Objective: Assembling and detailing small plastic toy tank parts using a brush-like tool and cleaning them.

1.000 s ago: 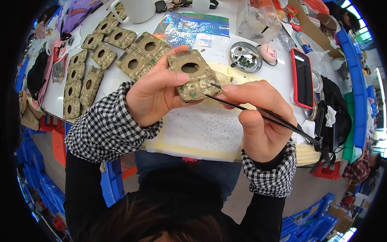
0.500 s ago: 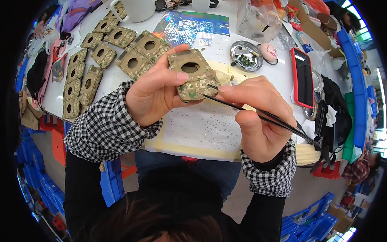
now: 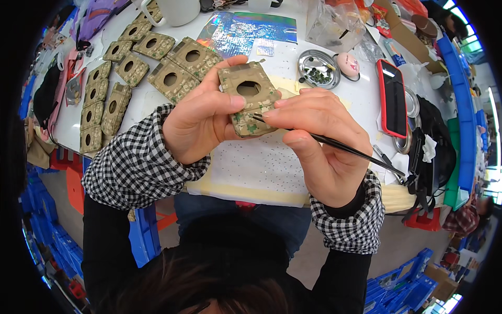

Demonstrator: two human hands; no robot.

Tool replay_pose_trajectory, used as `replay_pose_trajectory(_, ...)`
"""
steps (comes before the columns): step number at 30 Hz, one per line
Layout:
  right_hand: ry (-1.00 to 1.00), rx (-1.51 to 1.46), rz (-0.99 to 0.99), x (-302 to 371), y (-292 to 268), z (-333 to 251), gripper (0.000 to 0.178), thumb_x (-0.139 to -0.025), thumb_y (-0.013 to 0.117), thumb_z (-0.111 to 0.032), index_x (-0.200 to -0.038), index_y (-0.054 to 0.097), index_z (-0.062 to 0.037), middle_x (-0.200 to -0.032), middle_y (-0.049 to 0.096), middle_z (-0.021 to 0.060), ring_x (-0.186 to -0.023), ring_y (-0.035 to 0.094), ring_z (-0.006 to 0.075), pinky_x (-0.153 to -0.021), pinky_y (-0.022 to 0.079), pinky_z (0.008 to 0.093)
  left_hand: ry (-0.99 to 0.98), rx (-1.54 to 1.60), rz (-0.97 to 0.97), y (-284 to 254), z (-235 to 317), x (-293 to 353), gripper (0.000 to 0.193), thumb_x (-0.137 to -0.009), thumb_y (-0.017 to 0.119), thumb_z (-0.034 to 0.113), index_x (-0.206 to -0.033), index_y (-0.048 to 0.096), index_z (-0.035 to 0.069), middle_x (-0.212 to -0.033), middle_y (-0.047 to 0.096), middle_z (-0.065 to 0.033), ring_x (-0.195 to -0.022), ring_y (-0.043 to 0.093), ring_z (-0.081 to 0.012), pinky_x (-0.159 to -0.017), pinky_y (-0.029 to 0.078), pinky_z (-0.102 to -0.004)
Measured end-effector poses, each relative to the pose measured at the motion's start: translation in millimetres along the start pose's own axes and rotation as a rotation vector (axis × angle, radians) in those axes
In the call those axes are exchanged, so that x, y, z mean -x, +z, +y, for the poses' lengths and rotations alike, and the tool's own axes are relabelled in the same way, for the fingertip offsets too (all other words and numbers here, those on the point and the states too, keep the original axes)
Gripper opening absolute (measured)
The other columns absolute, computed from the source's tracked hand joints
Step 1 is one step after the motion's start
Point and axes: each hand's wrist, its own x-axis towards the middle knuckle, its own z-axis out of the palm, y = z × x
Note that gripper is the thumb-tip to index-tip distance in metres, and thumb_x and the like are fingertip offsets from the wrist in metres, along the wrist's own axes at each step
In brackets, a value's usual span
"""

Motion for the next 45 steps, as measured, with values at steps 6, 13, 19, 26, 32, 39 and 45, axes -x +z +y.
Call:
replay_pose_trajectory(6,-0.028,-0.053,0.012,0,1,2,0.021,-0.088,0.057,-0.016,-0.092,0.064,0.0026,-0.088,0.065,0.0122,-0.085,0.06,0.0239,-0.083,0.043,0.0357,-0.003,-0.007,0.019,1,0,2,0.06,-0.083,0.05,0.007,-0.134,0.019,0.01,-0.128,0.041,-0.0169,-0.115,0.05,-0.0275,-0.093,0.047,-0.0443)
replay_pose_trajectory(13,0.058,0.151,0.293,5,-12,-3,0.013,-0.09,0.053,-0.008,-0.095,0.057,0.003,-0.081,0.06,0.0101,-0.078,0.055,0.0155,-0.073,0.042,0.0266,0.03,0.037,-0.012,-9,16,-4,0.049,-0.09,0.042,0.013,-0.135,0.021,0.009,-0.128,0.041,-0.0165,-0.117,0.049,-0.0292,-0.092,0.049,-0.0435)
replay_pose_trajectory(19,0.107,0.601,0.141,-5,-18,3,0.012,-0.077,0.065,-0.001,-0.088,0.065,-0.0028,-0.072,0.057,0.008,-0.07,0.052,0.0224,-0.066,0.042,0.0301,0.065,-0.119,0.054,-7,18,-6,0.046,-0.098,0.036,0.027,-0.137,0.017,0.012,-0.127,0.043,-0.0143,-0.113,0.053,-0.0286,-0.087,0.053,-0.0369)
replay_pose_trajectory(26,0.022,0.719,0.019,-5,-8,10,0.019,-0.067,0.073,-0.006,-0.083,0.064,-0.0044,-0.07,0.055,0.0071,-0.074,0.053,0.0243,-0.064,0.044,0.0335,-0.103,-0.099,0.044,-4,15,-6,0.049,-0.096,0.037,0.041,-0.134,0.029,0.012,-0.122,0.05,-0.0153,-0.101,0.06,-0.0322,-0.081,0.056,-0.0323)
replay_pose_trajectory(32,0.031,0.676,0.029,-6,-9,9,0.017,-0.066,0.074,-0.004,-0.079,0.062,-0.0041,-0.068,0.055,0.0067,-0.07,0.052,0.0233,-0.062,0.043,0.0319,-0.109,-0.087,0.053,-3,17,-3,0.048,-0.096,0.038,0.039,-0.134,0.03,0.011,-0.122,0.05,-0.0137,-0.1,0.061,-0.0312,-0.081,0.056,-0.0329)
replay_pose_trajectory(39,0.011,0.484,0.332,-3,-11,-8,0.013,-0.072,0.069,0.002,-0.083,0.062,-0.0002,-0.072,0.058,0.0091,-0.066,0.052,0.0194,-0.064,0.042,0.0267,-0.136,-0.083,0.019,3,16,-3,0.046,-0.096,0.036,0.039,-0.133,0.03,0.011,-0.123,0.05,-0.0115,-0.101,0.06,-0.0275,-0.079,0.056,-0.0346)
replay_pose_trajectory(45,0.068,-0.068,0.212,3,0,-13,0.01,-0.088,0.055,-0.004,-0.096,0.052,0.0015,-0.086,0.06,0.0135,-0.076,0.058,0.0159,-0.07,0.046,0.0258,-0.187,-0.121,-0.005,13,10,1,0.044,-0.097,0.032,0.039,-0.134,0.028,0.014,-0.126,0.046,-0.009,-0.107,0.056,-0.021,-0.084,0.053,-0.0382)
